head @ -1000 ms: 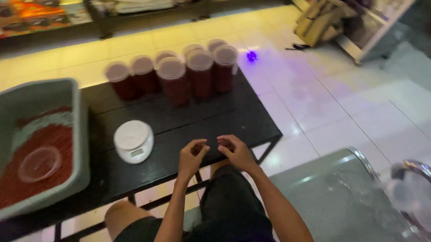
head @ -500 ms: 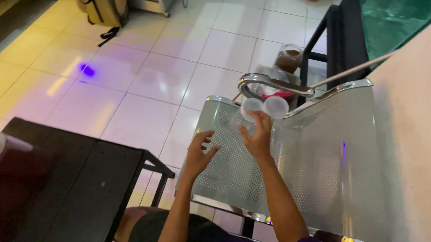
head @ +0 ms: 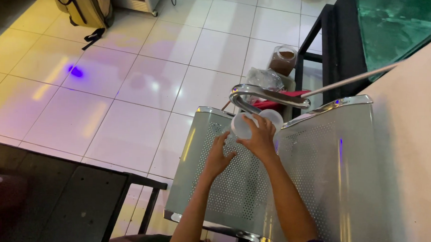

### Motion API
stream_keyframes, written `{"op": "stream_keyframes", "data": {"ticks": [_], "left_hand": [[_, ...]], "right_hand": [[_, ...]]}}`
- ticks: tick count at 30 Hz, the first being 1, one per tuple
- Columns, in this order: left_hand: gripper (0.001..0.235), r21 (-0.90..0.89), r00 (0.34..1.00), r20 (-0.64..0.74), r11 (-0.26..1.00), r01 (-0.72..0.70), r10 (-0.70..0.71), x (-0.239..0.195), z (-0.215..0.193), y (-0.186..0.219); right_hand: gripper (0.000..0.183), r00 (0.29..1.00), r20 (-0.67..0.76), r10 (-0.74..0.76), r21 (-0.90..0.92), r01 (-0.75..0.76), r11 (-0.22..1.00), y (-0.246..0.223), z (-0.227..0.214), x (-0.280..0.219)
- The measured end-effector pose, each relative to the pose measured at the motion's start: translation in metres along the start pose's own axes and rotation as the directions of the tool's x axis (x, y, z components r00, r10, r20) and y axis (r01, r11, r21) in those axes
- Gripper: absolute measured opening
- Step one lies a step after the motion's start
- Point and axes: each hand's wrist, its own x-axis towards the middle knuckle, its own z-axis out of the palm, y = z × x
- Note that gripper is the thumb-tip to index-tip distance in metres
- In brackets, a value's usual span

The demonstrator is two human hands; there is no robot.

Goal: Filling plastic jars with pet food from a large bin, weighing them on a digital scale for consistency, and sealing them with lids.

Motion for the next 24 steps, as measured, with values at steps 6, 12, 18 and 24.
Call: {"op": "stream_keyframes", "data": {"ticks": [6, 12, 18, 24], "left_hand": [[0.083, 0.006, 0.999, -0.047, 1.0, -0.016, 0.016, -0.011, 0.006, -0.003], [0.115, -0.043, 0.964, -0.23, 0.988, -0.15, 0.136, -0.054, -0.005, -0.002], [0.138, -0.021, 0.898, -0.379, 0.967, -0.252, 0.226, -0.131, -0.049, -0.008], [0.127, -0.081, 0.875, -0.455, 0.971, -0.225, 0.165, -0.238, -0.082, -0.02]], "right_hand": [[0.105, 0.972, -0.173, -0.16, -0.077, 0.148, 0.986, 0.003, 0.01, 0.006], [0.107, 0.997, 0.064, -0.033, 0.434, 0.002, 0.901, -0.094, -0.068, -0.04], [0.123, 0.957, 0.228, -0.18, 0.575, 0.017, 0.818, -0.156, -0.107, -0.08], [0.111, 0.873, 0.36, -0.329, 0.595, 0.057, 0.802, -0.217, -0.109, -0.131]]}}
